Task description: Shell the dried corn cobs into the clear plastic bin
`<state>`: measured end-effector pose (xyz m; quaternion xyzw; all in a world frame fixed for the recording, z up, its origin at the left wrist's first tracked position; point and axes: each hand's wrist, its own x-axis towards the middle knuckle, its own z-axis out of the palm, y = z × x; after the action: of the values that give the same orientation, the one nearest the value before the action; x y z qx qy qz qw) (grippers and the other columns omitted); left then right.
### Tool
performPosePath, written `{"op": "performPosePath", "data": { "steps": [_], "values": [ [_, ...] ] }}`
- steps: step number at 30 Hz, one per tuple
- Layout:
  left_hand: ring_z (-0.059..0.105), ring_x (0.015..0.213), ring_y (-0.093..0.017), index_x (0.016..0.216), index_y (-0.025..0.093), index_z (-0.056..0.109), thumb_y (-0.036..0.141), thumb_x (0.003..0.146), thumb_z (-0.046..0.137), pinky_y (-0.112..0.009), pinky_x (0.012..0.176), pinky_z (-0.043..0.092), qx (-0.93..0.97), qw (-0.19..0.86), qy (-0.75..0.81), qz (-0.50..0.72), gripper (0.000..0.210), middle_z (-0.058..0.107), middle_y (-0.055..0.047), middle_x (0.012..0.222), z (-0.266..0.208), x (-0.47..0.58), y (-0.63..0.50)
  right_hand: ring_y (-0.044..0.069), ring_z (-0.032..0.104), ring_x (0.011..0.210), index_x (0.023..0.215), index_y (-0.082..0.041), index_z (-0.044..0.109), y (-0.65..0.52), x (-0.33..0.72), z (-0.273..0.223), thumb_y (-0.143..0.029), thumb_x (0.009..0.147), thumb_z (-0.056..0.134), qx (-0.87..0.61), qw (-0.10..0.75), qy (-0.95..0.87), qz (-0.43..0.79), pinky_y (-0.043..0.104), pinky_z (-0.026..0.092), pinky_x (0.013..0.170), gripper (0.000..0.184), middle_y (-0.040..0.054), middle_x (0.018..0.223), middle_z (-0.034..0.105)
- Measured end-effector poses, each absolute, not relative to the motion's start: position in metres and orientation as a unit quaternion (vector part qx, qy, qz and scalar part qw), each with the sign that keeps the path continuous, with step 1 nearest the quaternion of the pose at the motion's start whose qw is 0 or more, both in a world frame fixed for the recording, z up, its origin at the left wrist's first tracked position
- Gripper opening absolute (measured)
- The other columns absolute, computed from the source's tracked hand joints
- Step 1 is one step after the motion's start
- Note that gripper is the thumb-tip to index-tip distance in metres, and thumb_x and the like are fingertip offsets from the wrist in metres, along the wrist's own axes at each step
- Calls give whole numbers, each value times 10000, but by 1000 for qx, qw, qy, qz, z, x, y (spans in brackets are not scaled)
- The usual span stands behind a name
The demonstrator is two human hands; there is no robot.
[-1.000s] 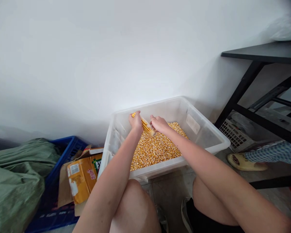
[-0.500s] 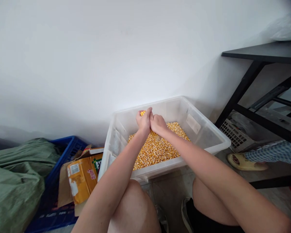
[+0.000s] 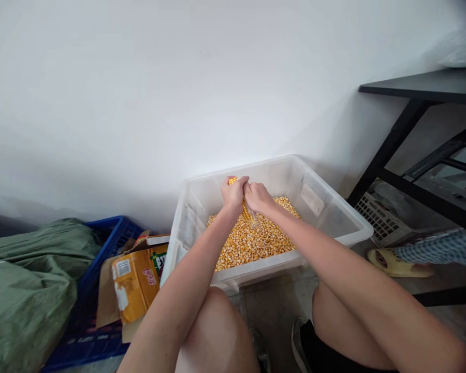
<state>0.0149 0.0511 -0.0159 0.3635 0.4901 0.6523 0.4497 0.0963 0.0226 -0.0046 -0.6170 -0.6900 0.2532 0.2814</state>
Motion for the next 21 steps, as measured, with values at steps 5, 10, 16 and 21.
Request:
{"op": "performPosePath", "data": {
  "steps": [5,10,16,21],
  "values": [
    [404,505,-94,689,191,510,389,615,761,-249,511,337,364,477,493,630,328,409,53,568,-22,6,56,244,690,736,841,-97,689,37,101,-25,-520,977,192,-594,308,-662,338,313,506,727,667,177,809,714],
    [463,626,-142,672,196,552,482,737,676,-275,612,358,376,425,512,645,319,471,2,642,-28,5,57,273,689,799,945,-93,687,45,97,-30,-644,932,147,-637,303,-586,398,362,513,740,772,196,922,711],
    [499,657,-148,704,197,524,503,780,625,-290,654,386,401,435,508,625,331,524,-2,682,-27,20,47,343,644,1005,957,-82,719,35,90,-19,-743,869,52,-665,298,-593,343,405,465,849,943,246,970,694],
    [483,580,-115,701,190,497,497,651,737,-260,587,389,384,462,480,639,392,502,28,625,-24,25,45,337,636,1033,967,-63,724,28,90,-10,-636,941,107,-673,325,-604,276,373,452,858,842,255,976,690]
  ]
}}
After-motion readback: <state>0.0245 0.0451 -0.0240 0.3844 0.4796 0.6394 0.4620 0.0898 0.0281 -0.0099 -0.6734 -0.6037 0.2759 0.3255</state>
